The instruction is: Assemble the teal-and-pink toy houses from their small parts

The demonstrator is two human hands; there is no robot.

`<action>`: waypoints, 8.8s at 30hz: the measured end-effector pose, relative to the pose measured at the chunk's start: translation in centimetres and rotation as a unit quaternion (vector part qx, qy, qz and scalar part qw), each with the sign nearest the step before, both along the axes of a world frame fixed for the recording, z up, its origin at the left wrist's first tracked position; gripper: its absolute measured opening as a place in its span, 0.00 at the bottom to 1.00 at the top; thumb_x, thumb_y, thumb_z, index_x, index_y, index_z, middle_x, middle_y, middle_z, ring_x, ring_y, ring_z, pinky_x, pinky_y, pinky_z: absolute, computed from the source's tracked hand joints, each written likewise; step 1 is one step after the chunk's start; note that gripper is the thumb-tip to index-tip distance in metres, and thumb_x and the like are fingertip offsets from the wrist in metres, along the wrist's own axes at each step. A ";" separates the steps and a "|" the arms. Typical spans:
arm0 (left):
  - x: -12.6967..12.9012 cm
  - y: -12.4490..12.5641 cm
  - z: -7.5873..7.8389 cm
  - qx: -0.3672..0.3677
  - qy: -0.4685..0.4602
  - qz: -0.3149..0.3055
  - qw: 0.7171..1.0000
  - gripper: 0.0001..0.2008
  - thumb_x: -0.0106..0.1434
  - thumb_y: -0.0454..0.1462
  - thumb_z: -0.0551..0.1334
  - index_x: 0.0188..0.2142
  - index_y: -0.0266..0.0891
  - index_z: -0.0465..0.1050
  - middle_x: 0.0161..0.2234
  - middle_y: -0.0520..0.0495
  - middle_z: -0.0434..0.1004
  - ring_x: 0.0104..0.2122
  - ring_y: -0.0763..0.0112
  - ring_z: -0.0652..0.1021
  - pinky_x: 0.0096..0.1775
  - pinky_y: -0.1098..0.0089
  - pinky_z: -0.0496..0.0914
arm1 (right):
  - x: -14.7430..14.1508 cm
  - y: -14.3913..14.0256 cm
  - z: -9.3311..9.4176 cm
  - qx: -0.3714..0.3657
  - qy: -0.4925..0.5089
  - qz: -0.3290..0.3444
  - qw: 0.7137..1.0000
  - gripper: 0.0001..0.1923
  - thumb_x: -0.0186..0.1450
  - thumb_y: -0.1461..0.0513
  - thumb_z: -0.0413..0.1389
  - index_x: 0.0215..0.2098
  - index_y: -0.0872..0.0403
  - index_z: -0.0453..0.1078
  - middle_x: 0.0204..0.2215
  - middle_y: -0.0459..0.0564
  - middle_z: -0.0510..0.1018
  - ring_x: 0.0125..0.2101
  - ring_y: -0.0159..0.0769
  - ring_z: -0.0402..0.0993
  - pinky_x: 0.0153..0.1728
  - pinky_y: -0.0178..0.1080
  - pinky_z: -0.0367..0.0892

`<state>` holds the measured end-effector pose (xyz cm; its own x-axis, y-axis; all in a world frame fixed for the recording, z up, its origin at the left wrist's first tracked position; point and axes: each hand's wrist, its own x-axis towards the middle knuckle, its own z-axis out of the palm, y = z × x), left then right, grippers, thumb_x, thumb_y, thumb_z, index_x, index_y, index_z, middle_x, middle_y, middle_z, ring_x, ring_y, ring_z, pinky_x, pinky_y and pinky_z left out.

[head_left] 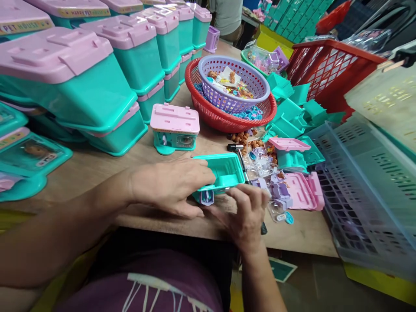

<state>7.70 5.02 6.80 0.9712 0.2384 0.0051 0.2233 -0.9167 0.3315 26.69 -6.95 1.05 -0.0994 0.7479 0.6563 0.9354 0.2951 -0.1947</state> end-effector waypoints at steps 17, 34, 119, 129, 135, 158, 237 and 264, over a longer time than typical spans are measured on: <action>2.6 -1.4 0.0 0.160 0.109 0.013 0.981 0.22 0.66 0.50 0.56 0.30 0.33 0.75 0.29 0.35 0.79 0.34 0.51 0.78 0.36 0.58 0.69 | 3.5 3.8 2.3 -0.168 -0.095 0.237 0.952 0.16 0.67 0.51 0.55 0.46 0.52 0.69 0.43 0.53 0.76 0.43 0.42 0.70 0.54 0.52 0.60; 2.7 -0.9 -0.8 0.130 0.077 0.035 0.988 0.21 0.61 0.52 0.61 0.26 0.36 0.75 0.26 0.39 0.78 0.32 0.56 0.78 0.36 0.63 0.69 | 3.2 3.7 1.9 -0.139 -0.026 0.262 0.955 0.12 0.67 0.54 0.56 0.44 0.53 0.67 0.42 0.53 0.77 0.43 0.41 0.70 0.45 0.46 0.69; -0.5 -8.3 -0.8 0.090 0.051 0.172 0.980 0.12 0.63 0.30 0.55 0.44 0.33 0.70 0.46 0.37 0.72 0.50 0.53 0.70 0.53 0.54 0.67 | -2.6 -2.8 -2.8 -0.082 0.221 0.049 0.971 0.11 0.63 0.58 0.62 0.41 0.53 0.69 0.34 0.49 0.77 0.35 0.37 0.74 0.36 0.40 0.71; -2.4 -9.0 -1.5 0.071 -0.056 0.121 0.989 0.17 0.71 0.40 0.49 0.45 0.35 0.73 0.46 0.37 0.75 0.52 0.56 0.72 0.58 0.55 0.63 | -2.6 -3.5 -3.1 -0.001 0.130 0.065 0.989 0.14 0.64 0.64 0.59 0.48 0.53 0.68 0.40 0.54 0.79 0.42 0.41 0.76 0.42 0.45 0.74; -0.6 -9.4 -1.7 0.092 -0.029 0.215 0.972 0.21 0.73 0.42 0.45 0.42 0.34 0.74 0.38 0.38 0.77 0.43 0.54 0.76 0.46 0.56 0.71 | -2.7 -3.7 -3.0 0.006 0.115 0.053 0.992 0.13 0.64 0.65 0.59 0.47 0.53 0.68 0.39 0.54 0.79 0.41 0.41 0.77 0.41 0.44 0.74; 2.0 -8.6 1.9 -0.009 0.120 0.315 0.941 0.16 0.64 0.44 0.55 0.35 0.36 0.77 0.37 0.36 0.81 0.40 0.49 0.81 0.41 0.55 0.74 | -2.4 -3.9 -3.6 -0.006 0.124 0.097 0.988 0.13 0.63 0.65 0.59 0.46 0.53 0.67 0.38 0.55 0.79 0.42 0.43 0.77 0.43 0.46 0.75; 1.9 -9.1 2.3 0.015 0.136 0.291 0.947 0.13 0.62 0.40 0.55 0.33 0.36 0.77 0.35 0.36 0.82 0.37 0.49 0.82 0.37 0.56 0.75 | -3.0 -4.8 -4.3 -0.015 0.158 0.122 0.980 0.15 0.61 0.66 0.61 0.45 0.54 0.67 0.32 0.49 0.79 0.35 0.38 0.78 0.57 0.57 0.66; 1.6 -8.6 2.2 0.033 0.153 0.256 0.954 0.11 0.62 0.41 0.57 0.34 0.38 0.76 0.34 0.40 0.82 0.37 0.54 0.81 0.36 0.63 0.71 | -2.6 -4.2 -3.1 -0.065 0.162 0.126 0.976 0.08 0.63 0.61 0.61 0.39 0.51 0.68 0.32 0.46 0.80 0.35 0.36 0.77 0.56 0.53 0.61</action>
